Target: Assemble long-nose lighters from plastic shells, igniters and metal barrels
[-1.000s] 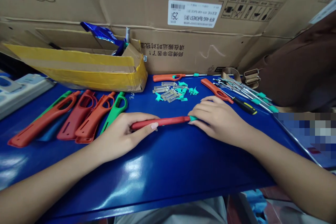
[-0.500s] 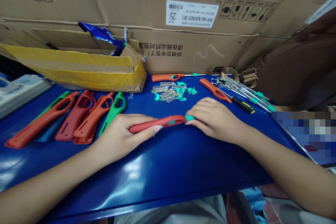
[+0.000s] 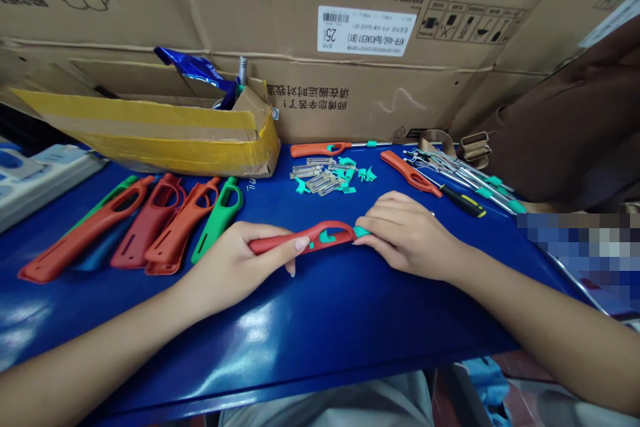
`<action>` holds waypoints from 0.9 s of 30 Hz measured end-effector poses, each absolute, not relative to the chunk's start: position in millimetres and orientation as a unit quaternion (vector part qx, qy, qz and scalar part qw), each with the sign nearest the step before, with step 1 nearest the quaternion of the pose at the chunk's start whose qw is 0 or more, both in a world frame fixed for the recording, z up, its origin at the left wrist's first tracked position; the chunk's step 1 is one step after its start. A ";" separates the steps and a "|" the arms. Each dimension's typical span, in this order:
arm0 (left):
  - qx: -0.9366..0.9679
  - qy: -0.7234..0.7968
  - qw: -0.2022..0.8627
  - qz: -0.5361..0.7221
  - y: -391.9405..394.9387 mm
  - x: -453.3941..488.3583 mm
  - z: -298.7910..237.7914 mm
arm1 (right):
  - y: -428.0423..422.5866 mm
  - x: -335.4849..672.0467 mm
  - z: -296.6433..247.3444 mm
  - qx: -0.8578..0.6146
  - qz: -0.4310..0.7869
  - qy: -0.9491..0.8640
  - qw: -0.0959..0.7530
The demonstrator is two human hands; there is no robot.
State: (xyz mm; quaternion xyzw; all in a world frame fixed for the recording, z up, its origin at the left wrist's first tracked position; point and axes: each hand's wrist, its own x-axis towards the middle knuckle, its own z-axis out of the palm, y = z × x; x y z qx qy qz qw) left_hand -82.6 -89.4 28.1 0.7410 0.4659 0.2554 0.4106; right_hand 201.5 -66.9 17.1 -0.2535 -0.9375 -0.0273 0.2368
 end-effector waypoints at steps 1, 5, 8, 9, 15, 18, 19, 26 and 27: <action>0.746 0.461 0.406 0.258 -90.2 -82.7 27.4 | -66.9 201.3 16.7 -0.255 -0.016 -0.938 0.234; 0.796 0.415 0.344 0.274 -95.0 -84.7 24.1 | -67.5 200.8 15.1 -0.257 0.030 -0.942 0.214; 0.837 0.371 0.297 0.272 -97.1 -87.2 23.1 | -67.7 201.0 13.2 -0.252 0.049 -0.943 0.211; 0.845 0.362 0.288 0.270 -97.2 -88.0 23.1 | -67.4 201.1 12.6 -0.252 0.051 -0.942 0.215; 0.879 0.355 0.221 0.229 -93.6 -90.4 19.0 | -63.0 200.7 14.2 -0.312 0.059 -0.931 0.178; 0.891 0.368 0.198 0.176 -91.2 -90.3 14.4 | -62.0 200.2 18.8 -0.396 0.071 -0.909 0.106; 0.892 0.373 0.191 0.166 -90.4 -90.3 12.9 | -61.6 200.6 20.3 -0.419 0.077 -0.900 0.095; 0.899 0.392 0.107 0.161 -84.9 -95.3 2.7 | -58.0 209.1 28.9 -0.465 0.125 -0.875 0.041; 0.900 0.388 0.108 0.165 -84.5 -96.3 1.5 | -58.0 209.8 29.5 -0.466 0.129 -0.875 0.039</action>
